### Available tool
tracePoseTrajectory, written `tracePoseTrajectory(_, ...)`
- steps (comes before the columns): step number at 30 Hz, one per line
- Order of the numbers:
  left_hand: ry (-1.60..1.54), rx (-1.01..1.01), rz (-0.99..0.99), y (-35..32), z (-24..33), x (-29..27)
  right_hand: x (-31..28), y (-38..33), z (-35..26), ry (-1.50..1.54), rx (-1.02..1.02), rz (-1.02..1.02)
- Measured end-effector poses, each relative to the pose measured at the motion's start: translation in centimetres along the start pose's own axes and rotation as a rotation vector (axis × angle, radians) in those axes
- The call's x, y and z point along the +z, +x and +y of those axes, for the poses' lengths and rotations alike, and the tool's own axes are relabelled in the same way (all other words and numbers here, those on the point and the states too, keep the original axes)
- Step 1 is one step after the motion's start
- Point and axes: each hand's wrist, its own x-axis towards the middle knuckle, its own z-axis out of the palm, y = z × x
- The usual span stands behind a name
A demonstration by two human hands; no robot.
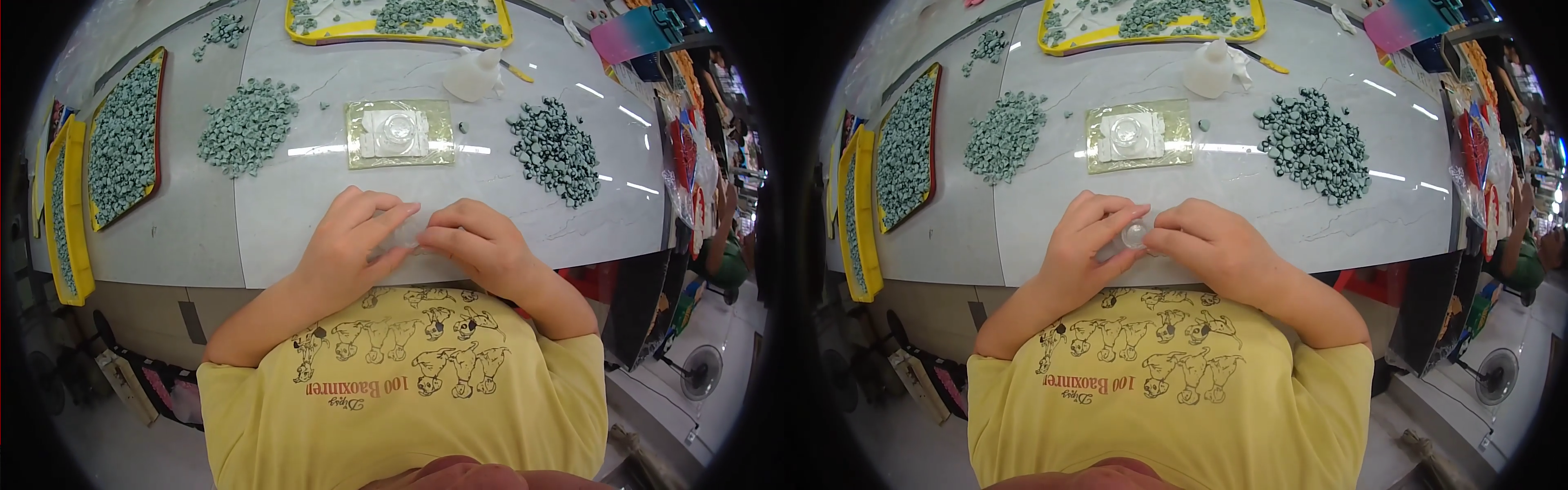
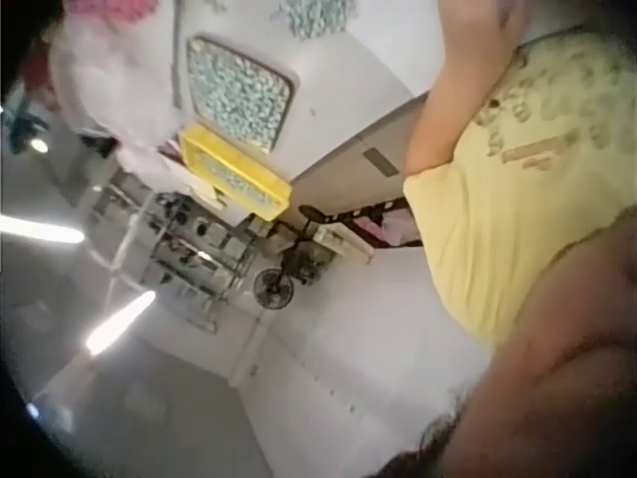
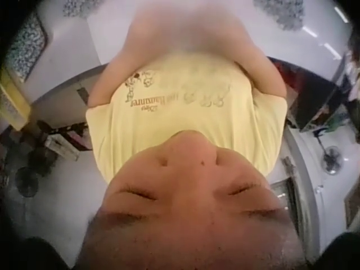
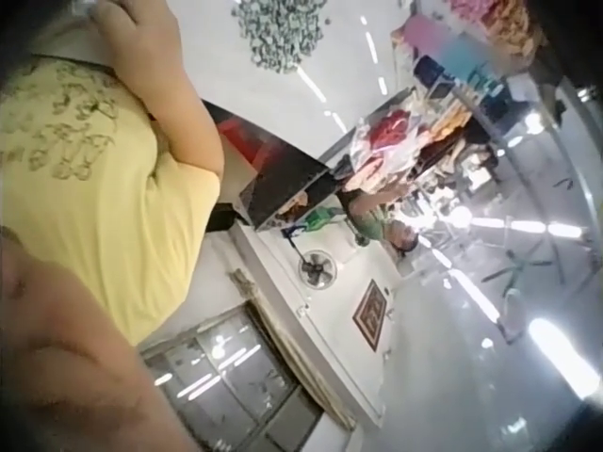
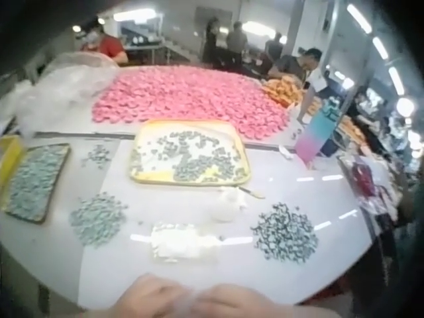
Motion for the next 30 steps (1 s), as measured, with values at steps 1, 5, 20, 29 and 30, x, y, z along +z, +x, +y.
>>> tracePoseTrajectory(1, -0.001, -0.001, 0.001, -0.03, 0.07, -0.08, -0.12, 0.32, 0.05, 0.025, 0.001, -0.011)
tracePoseTrajectory(5, -0.027, 0.000, -0.036, -0.33, 0.16, -0.39, -0.05, 0.94, -0.05, 0.109, 0.042, -0.038)
tracePoseTrajectory(20, -0.007, 0.020, -0.067, -0.65, 0.35, 0.00, 0.42, 0.70, 0.16, 0.094, 0.005, -0.104)
tracePoseTrajectory(29, 0.026, 0.021, -0.039, -0.31, 0.55, 0.34, -0.09, 0.53, -0.37, 0.061, 0.040, -0.101)
tracePoseTrajectory(30, 0.025, 0.016, -0.033, -0.26, 0.65, 0.32, -0.22, 0.51, -0.50, 0.060, 0.040, -0.099)
